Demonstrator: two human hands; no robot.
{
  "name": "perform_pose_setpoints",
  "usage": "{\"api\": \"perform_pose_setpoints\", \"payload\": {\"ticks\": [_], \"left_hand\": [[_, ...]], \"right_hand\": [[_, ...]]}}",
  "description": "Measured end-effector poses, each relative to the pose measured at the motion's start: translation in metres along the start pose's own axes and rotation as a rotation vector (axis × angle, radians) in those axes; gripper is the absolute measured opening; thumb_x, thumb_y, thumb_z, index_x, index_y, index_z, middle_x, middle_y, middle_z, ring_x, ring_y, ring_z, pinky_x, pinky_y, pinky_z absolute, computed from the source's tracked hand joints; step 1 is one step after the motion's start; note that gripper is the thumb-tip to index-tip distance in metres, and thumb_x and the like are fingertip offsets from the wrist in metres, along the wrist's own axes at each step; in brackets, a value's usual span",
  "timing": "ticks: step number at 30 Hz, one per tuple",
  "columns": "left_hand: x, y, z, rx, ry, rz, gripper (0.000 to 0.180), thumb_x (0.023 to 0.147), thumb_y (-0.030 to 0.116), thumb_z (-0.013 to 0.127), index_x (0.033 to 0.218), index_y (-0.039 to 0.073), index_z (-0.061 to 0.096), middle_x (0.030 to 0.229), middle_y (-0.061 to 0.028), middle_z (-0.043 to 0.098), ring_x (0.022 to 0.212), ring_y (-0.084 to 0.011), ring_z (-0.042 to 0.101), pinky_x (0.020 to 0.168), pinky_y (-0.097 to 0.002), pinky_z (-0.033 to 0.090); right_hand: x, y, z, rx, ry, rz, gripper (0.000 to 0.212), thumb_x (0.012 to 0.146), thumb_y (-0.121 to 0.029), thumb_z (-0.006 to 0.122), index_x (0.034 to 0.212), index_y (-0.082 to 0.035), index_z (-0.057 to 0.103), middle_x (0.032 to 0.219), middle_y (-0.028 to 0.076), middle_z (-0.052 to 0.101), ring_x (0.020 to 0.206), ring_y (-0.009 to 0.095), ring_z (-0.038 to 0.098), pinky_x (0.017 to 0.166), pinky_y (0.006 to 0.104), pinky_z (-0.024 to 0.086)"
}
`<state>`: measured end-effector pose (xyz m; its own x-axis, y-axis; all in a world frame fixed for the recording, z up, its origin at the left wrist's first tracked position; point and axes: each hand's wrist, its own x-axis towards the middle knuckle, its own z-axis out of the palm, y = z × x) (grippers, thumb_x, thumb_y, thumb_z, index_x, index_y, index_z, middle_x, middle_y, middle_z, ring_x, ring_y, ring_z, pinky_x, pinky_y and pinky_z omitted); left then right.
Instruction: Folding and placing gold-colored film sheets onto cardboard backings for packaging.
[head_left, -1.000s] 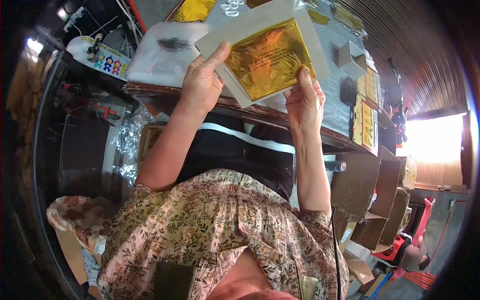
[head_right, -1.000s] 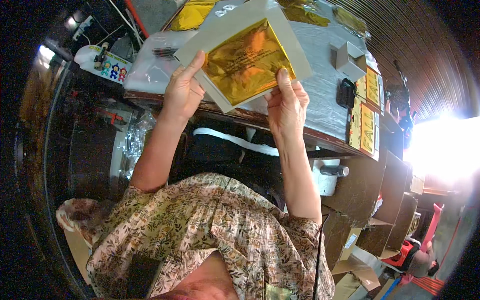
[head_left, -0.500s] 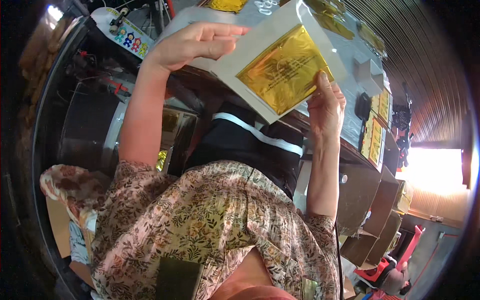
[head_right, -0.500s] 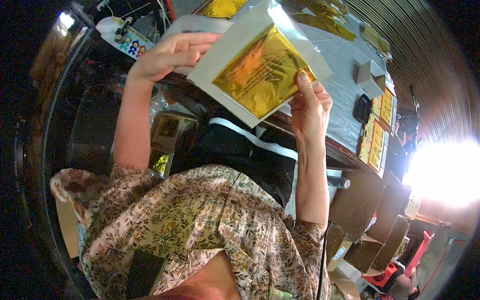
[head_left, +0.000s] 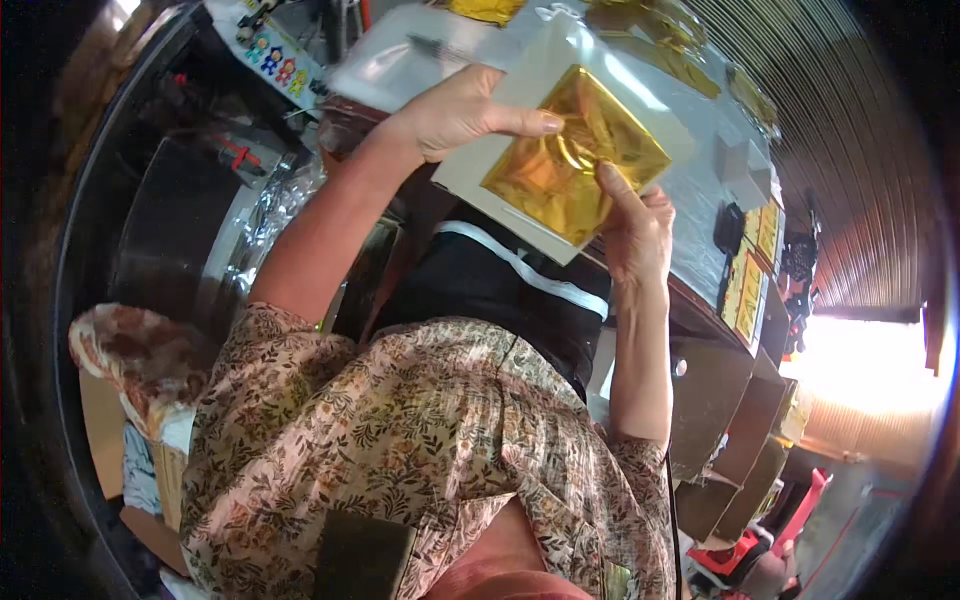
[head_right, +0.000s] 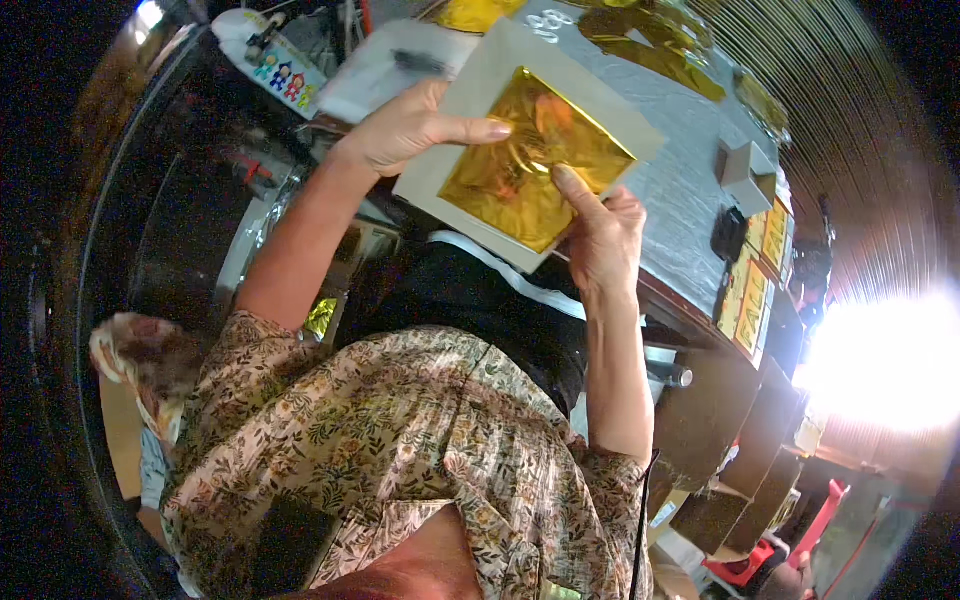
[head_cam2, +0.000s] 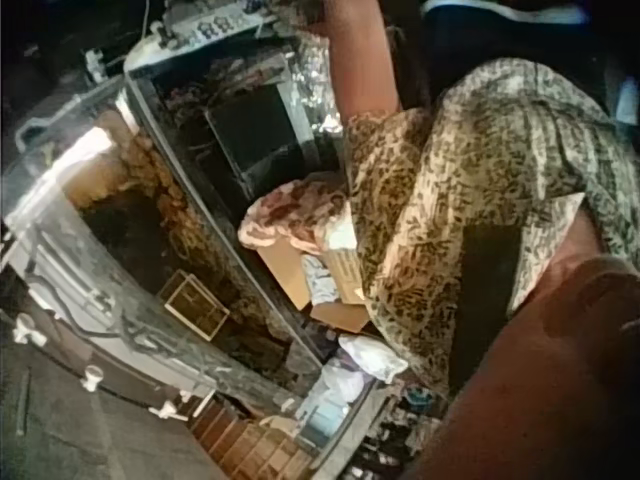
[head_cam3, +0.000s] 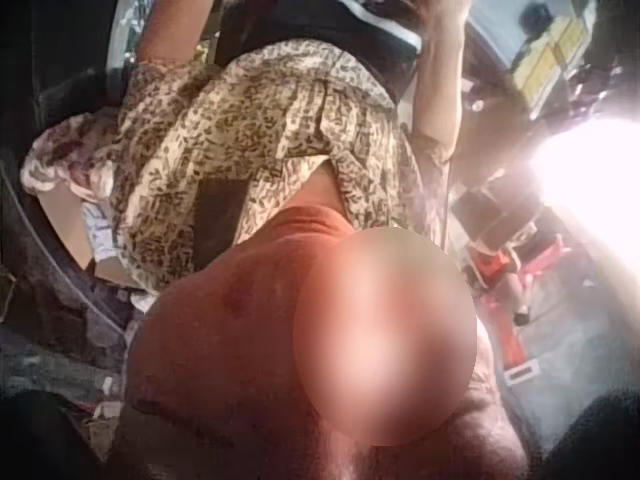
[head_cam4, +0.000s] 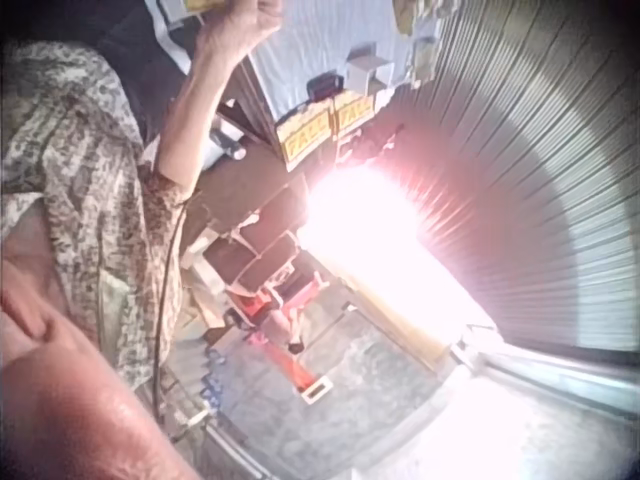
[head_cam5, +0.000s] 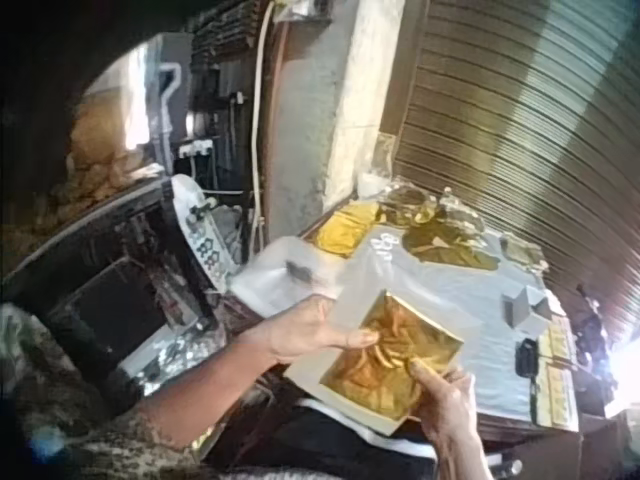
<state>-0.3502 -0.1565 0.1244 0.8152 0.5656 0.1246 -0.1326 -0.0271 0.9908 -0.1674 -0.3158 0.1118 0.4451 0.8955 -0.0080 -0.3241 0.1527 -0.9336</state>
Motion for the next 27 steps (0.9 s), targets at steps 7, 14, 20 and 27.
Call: {"api": "perform_pose_setpoints", "payload": {"ticks": [7,14,20,27], "left_hand": [[-0.050,-0.013,-0.031,0.057,-0.006,-0.034,0.031,0.091,0.026,0.078,0.103,-0.002,0.074,0.084,0.0060,0.067,0.077,-0.0015,0.055,0.071,-0.0206,0.046],[-0.091,-0.021,-0.027,0.100,0.136,0.010,0.021,0.097,0.019,0.071,0.097,-0.002,0.072,0.081,0.0116,0.059,0.074,0.0016,0.047,0.064,-0.0205,0.041],[-0.118,-0.021,-0.003,0.071,0.192,0.038,0.019,0.097,0.016,0.070,0.090,-0.001,0.069,0.080,0.0098,0.058,0.078,0.0007,0.047,0.067,-0.0220,0.042],[-0.151,-0.009,-0.012,0.360,0.222,-0.029,0.023,0.095,0.020,0.069,0.100,-0.003,0.071,0.075,0.0011,0.063,0.077,-0.0030,0.053,0.070,-0.0269,0.048]], "right_hand": [[0.011,0.006,-0.008,-0.268,0.150,-0.027,0.029,0.085,-0.015,0.079,0.102,0.007,0.069,0.089,0.005,0.069,0.072,0.009,0.062,0.067,0.0240,0.048],[0.003,0.010,0.017,-0.049,-0.009,-0.084,0.025,0.088,-0.007,0.074,0.109,0.006,0.068,0.102,0.008,0.072,0.090,0.014,0.068,0.084,0.0278,0.052],[-0.010,0.015,0.012,0.063,0.054,-0.091,0.027,0.090,-0.002,0.071,0.115,0.006,0.066,0.112,0.012,0.071,0.103,0.018,0.069,0.098,0.0327,0.053],[-0.005,0.027,0.025,-0.023,-0.056,-0.049,0.025,0.091,-0.004,0.070,0.113,0.006,0.066,0.111,0.012,0.072,0.101,0.018,0.069,0.098,0.0295,0.052]]}}
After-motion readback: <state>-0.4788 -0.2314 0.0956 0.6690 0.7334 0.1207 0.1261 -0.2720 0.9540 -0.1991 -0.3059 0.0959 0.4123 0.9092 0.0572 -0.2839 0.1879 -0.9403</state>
